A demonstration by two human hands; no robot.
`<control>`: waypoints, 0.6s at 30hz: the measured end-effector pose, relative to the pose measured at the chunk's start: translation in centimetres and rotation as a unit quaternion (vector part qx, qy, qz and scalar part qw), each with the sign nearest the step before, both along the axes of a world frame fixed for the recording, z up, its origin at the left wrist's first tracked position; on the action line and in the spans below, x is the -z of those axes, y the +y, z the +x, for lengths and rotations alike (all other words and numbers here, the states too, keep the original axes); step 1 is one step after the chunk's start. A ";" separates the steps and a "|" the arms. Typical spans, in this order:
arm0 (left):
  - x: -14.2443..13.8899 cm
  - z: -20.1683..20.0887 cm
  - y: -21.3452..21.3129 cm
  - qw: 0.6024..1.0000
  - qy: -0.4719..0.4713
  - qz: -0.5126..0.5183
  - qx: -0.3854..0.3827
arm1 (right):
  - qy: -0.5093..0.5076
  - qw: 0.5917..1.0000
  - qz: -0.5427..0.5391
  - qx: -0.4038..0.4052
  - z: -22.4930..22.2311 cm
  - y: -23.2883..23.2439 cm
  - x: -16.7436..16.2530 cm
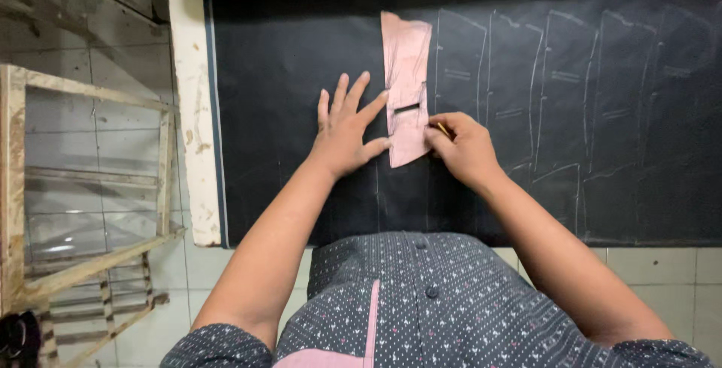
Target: The person holds a pink paper pattern piece on a large sheet of black paper and traces around its edges with a small marking tool. They reposition and press the pattern flat, tracing different sections and edges throughout the clip.
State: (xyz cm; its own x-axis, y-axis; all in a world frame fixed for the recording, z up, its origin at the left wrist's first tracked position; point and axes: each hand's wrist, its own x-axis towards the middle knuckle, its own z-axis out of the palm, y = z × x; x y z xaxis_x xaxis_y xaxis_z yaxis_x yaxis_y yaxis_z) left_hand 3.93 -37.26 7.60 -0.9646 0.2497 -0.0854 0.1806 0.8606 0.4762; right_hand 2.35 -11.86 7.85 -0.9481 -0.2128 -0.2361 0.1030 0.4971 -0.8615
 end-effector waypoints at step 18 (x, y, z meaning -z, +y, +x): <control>-0.4 0.2 -0.5 0.998 -0.023 0.056 -0.006 | 0.027 0.996 0.056 -0.068 0.5 0.5 -0.8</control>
State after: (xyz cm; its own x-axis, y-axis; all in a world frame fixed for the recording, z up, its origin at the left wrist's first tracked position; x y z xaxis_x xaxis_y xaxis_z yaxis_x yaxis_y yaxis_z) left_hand 4.10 -37.80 7.98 -0.9632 0.2490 -0.1013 0.1471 0.8036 0.5767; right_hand 2.83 -11.34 8.68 -0.9246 -0.3148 -0.2146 -0.0167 0.5961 -0.8027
